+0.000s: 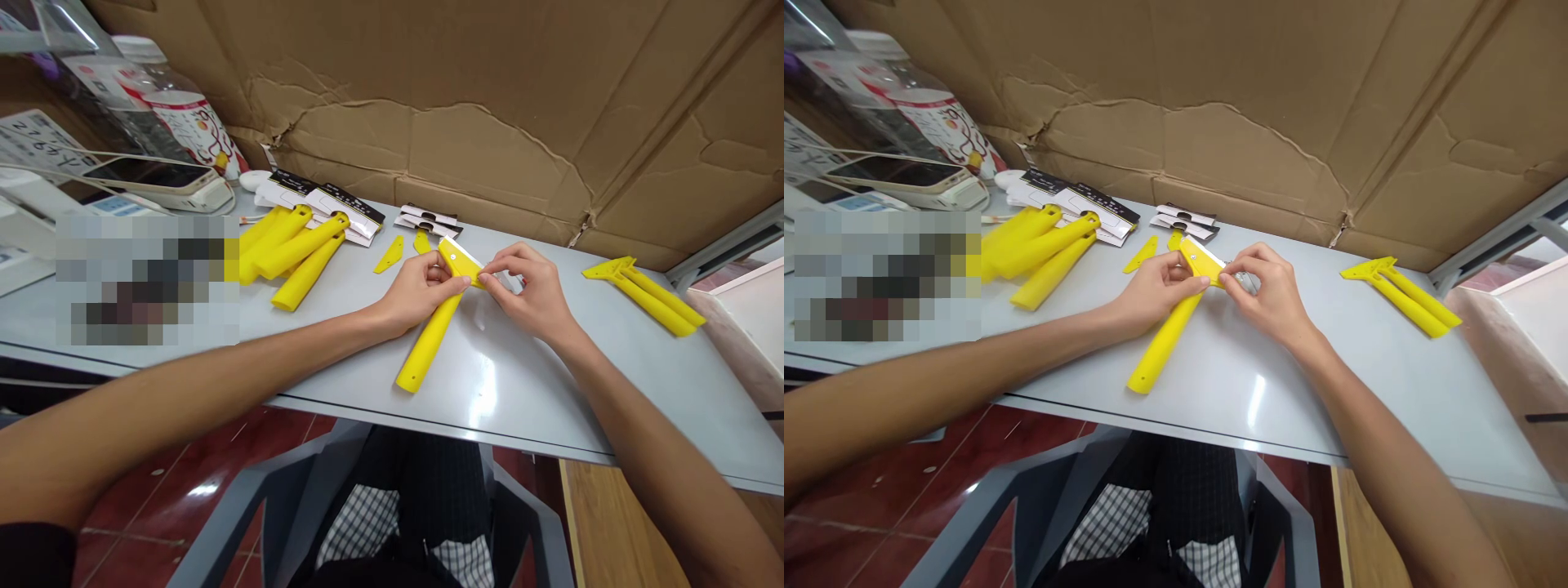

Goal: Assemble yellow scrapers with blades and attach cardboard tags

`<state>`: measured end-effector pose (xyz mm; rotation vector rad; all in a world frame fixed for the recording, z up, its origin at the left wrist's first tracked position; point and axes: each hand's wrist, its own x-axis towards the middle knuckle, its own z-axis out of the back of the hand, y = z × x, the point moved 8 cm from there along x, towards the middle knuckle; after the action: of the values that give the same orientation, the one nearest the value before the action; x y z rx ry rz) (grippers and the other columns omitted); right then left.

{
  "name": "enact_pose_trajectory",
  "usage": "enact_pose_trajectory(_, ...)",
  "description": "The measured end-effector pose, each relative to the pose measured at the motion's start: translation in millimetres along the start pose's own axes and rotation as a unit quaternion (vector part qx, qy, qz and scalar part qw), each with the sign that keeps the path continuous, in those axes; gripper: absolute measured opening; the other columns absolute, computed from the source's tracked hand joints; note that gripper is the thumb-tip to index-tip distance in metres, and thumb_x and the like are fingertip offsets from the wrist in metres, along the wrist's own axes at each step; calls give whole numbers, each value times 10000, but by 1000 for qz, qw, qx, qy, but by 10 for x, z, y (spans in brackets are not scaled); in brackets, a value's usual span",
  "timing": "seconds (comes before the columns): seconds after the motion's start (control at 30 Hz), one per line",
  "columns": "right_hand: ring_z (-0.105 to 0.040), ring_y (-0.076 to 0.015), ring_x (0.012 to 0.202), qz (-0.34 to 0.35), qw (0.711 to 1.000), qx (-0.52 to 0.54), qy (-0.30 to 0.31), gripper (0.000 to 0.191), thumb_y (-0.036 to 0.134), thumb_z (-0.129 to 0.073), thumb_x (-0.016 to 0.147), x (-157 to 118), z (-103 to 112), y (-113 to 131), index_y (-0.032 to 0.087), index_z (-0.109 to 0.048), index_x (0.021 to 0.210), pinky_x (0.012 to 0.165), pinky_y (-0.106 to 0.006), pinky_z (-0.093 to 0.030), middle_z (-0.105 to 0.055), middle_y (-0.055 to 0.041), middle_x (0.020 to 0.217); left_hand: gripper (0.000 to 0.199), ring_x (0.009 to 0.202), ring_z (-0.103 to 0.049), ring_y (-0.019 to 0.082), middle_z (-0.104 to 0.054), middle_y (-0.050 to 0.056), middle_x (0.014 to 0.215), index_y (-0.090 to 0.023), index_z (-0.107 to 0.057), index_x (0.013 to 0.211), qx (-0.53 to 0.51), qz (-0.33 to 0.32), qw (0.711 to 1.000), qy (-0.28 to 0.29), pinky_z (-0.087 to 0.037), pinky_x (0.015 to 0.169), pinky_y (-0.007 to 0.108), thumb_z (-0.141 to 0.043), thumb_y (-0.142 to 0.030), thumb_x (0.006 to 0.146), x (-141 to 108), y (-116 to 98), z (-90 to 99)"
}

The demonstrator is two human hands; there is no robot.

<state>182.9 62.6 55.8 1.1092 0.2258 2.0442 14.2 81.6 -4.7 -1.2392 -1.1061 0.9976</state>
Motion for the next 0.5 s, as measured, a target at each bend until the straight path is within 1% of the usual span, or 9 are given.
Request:
enact_pose_trajectory(0.17, -686, -214, 883, -6, 1000, -6, -3, 82, 220, -729, 923, -3, 3, 6, 233, -806, 899, 776, -367, -547, -720, -46, 933, 276, 830, -701, 168, -741, 55, 929, -146, -665, 964, 1, -5, 1000, 1, -542, 724, 288, -846, -284, 807, 7, 9, 1)
enact_pose_trajectory(0.4, -690, -216, 881, -14, 1000, -11, -2, 90, 216, -718, 927, -3, 5, 16, 235, -790, 877, 773, -367, -545, -740, -43, 924, 224, 840, -712, 174, -756, 70, 950, -147, -665, 960, 14, -4, 1000, -2, -549, 738, 301, -806, -283, 851, -3, 7, 3)
enact_pose_trajectory(0.5, -693, -216, 879, -14, 1000, -11, -3, 92, 213, -714, 926, -2, 8, 16, 236, -788, 875, 769, -365, -545, -744, -42, 925, 243, 837, -710, 175, -759, 70, 949, -147, -666, 964, 12, -1, 1000, -1, -551, 741, 303, -823, -282, 836, -4, 12, 3)
